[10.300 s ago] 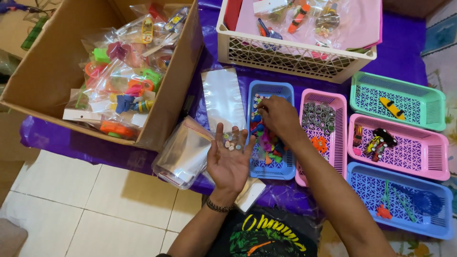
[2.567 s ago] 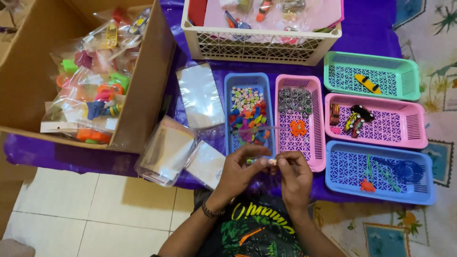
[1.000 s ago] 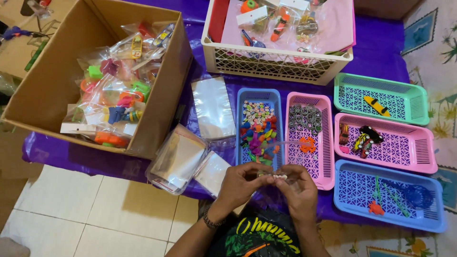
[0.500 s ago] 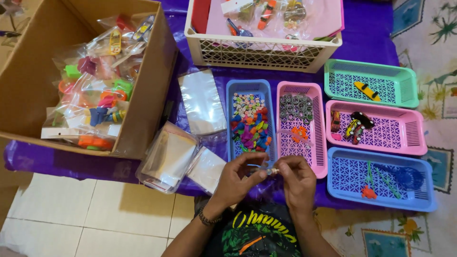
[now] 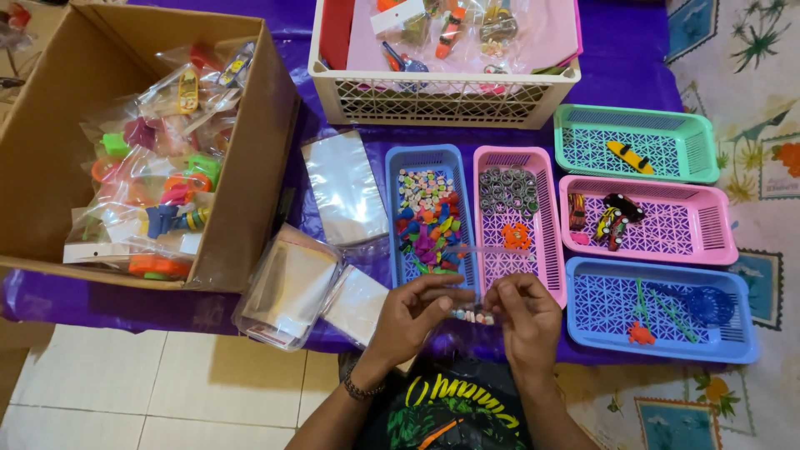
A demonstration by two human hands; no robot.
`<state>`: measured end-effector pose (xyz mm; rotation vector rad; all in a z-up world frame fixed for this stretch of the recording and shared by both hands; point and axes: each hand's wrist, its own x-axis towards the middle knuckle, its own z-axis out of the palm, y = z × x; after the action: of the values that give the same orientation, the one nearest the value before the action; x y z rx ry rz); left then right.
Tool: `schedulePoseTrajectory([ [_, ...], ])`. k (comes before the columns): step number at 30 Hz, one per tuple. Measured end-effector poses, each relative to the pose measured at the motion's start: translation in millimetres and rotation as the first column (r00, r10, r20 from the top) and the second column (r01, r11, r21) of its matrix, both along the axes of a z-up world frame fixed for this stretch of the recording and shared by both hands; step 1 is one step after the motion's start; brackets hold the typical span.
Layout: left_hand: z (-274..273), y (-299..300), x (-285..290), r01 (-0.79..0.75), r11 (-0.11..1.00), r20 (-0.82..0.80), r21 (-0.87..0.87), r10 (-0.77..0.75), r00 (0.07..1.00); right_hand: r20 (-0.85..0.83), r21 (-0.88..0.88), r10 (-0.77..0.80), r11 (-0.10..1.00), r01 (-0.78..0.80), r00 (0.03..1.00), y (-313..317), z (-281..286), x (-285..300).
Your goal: Picking small colorful plastic items from trays and placing them into small plastic bags, then sealing the bags.
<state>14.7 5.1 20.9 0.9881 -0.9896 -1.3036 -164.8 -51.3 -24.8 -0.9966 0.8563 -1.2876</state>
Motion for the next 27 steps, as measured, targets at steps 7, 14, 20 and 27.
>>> schedulePoseTrajectory([
  [7,-4,-24,0,0.038,0.999,-0.192,-0.012,-0.039,0.981,0.035,0.058,0.088,0.994,-0.09,0.995,4,-4,-5],
  [14,-6,-20,-10,-0.036,0.995,-0.092,0.092,0.044,0.995,-0.009,-0.044,0.112,0.993,-0.112,0.994,-6,8,-13],
  [20,0,-19,-13,0.019,1.0,-0.026,-0.007,-0.019,0.999,-0.027,0.002,0.048,0.999,-0.048,0.998,-7,6,-10],
  [27,-1,-20,-18,-0.1,0.992,0.191,0.075,0.084,0.978,-0.304,-0.051,0.047,0.997,-0.066,0.951,-3,48,-4],
])
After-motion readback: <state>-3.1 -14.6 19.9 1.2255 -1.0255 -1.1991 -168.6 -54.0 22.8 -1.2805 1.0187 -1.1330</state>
